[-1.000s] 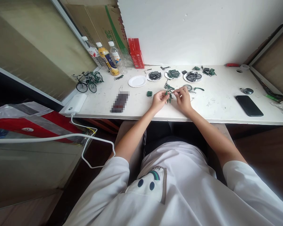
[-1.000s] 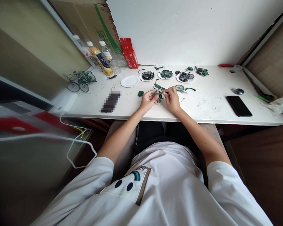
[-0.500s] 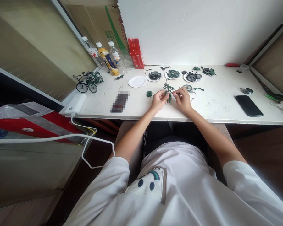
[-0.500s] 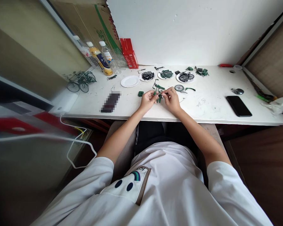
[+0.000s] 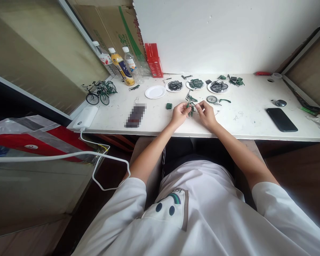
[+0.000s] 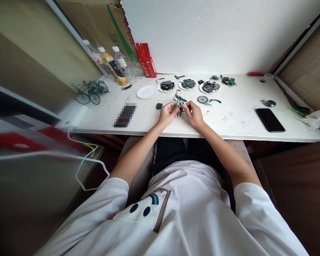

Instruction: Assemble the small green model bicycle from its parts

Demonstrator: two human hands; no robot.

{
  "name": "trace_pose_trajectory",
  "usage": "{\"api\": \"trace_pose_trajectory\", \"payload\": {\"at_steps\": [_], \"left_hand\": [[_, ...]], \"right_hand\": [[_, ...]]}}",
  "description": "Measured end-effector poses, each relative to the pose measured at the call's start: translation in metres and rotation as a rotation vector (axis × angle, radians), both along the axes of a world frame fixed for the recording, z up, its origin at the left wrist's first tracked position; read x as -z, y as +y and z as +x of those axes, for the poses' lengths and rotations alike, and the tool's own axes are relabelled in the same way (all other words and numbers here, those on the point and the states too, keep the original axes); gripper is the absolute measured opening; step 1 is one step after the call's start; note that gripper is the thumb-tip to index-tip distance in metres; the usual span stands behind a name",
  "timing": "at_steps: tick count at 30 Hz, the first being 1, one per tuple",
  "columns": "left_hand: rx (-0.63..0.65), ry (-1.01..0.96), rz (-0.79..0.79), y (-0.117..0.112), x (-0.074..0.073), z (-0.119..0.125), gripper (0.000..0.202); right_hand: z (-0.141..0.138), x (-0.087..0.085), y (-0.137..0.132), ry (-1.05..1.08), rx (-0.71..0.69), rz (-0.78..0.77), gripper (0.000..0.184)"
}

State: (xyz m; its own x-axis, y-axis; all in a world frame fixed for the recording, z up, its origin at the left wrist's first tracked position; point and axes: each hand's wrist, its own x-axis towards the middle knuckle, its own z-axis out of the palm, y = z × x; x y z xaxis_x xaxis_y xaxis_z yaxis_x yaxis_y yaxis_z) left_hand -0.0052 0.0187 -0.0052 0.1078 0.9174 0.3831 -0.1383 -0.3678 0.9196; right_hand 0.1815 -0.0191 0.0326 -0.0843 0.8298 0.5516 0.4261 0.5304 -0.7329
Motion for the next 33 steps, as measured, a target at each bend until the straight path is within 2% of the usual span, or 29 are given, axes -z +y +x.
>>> {"api": "trace_pose_trajectory", "payload": {"at_steps": [5,12,23,33], "left_hand": [[-0.005,0.033,0.013,-0.0005,0.0012,-0.0002,0.054],[-0.002,0.072,0.030,-0.0030,-0.0003,-0.0014,0.051],[-0.009,0.089,0.015,-0.0051,-0.0040,-0.0015,0.038],[-0.006,0.081,0.000,-0.0059,-0.0050,-0.0016,0.040]], "right_hand": [[-0.0007,-0.0036,-0.0040,-0.043,0.067,-0.034,0.080],[-0.0032,-0.0059,-0.0029,-0.068,0.121,-0.001,0.078],[-0.0008,-0.0021,0.0004,-0.051,0.095,0.012,0.077],[-0.0005,-0.0028,-0.0002,-0.058,0.099,0.009,0.076]]}}
